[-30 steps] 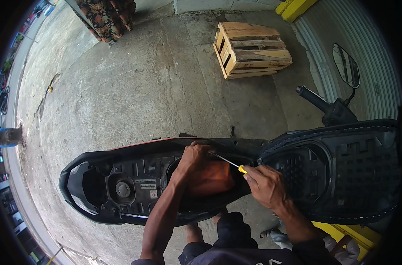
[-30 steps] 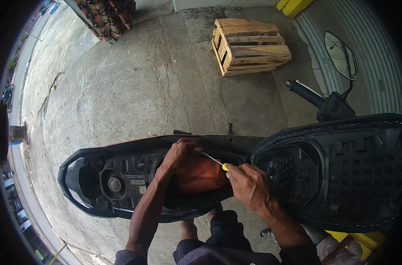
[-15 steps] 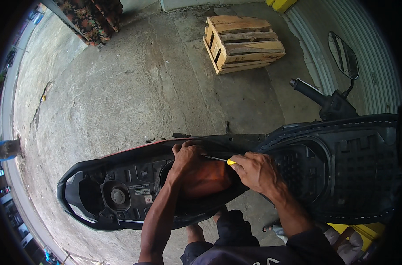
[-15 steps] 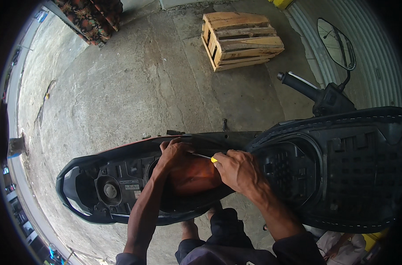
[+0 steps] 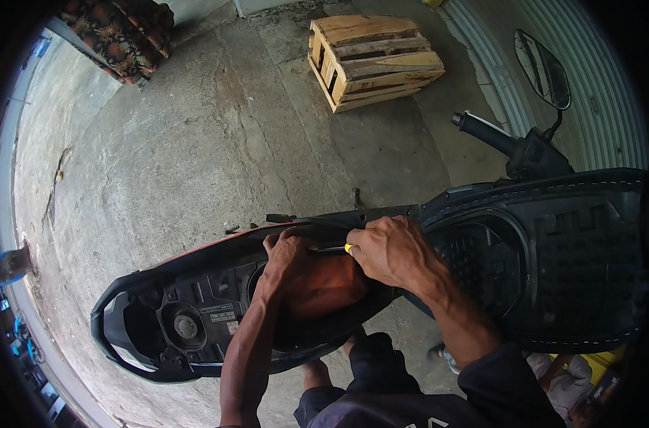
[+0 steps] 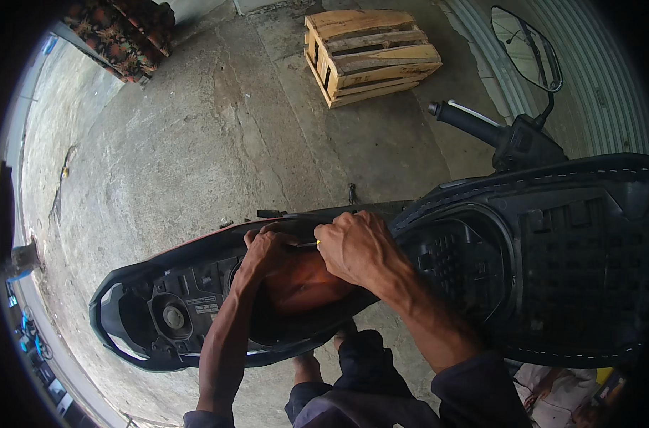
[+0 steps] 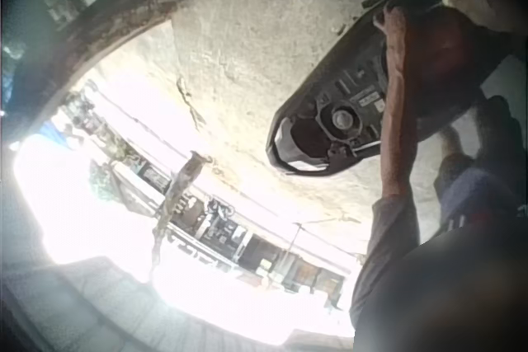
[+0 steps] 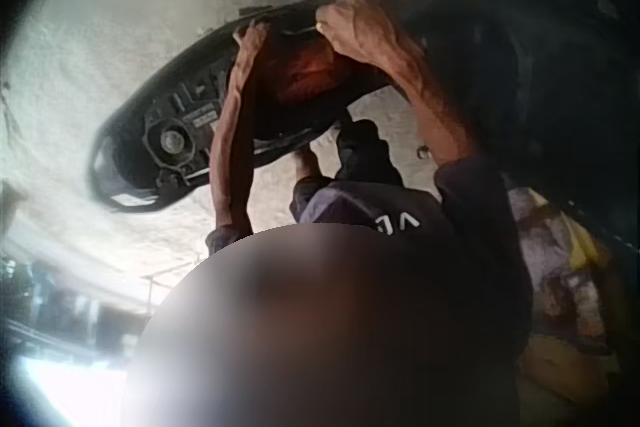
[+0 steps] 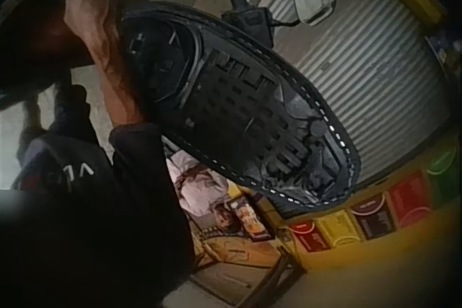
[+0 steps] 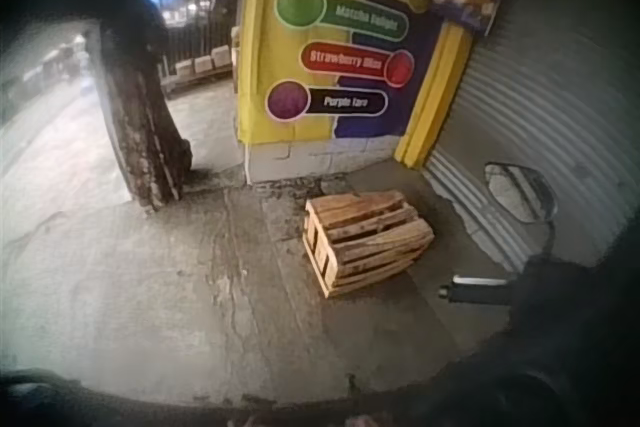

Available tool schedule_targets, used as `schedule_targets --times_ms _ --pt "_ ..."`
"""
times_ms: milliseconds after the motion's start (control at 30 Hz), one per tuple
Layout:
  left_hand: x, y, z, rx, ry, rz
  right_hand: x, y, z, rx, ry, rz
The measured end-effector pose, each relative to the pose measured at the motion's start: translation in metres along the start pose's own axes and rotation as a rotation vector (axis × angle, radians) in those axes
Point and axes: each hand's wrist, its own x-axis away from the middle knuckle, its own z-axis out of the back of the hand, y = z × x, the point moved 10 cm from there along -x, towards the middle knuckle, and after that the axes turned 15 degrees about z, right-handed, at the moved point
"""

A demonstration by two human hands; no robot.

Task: The person uses a screwdriver to remove the seat of a scooter, then walks to a sewing machine and sews a piece of dark fabric. The person guides the fabric through the machine and trims excess material.

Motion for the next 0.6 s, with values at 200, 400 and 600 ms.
schedule_targets --times_ms 200,400,600 --pt "0.004 0.000 0.009 0.030 -0.045 -0.010 -0.005 -0.008 -0.003 0.037 -0.017 0.015" --pt "0.011 0.006 0.015 -0.072 -0.073 -0.142 -0.012 -0.012 -0.003 0.074 -0.049 -0.017" --pt "0.025 0.010 0.020 -0.060 -0.094 -0.278 -0.018 -0.029 0.001 0.118 -0.029 0.038"
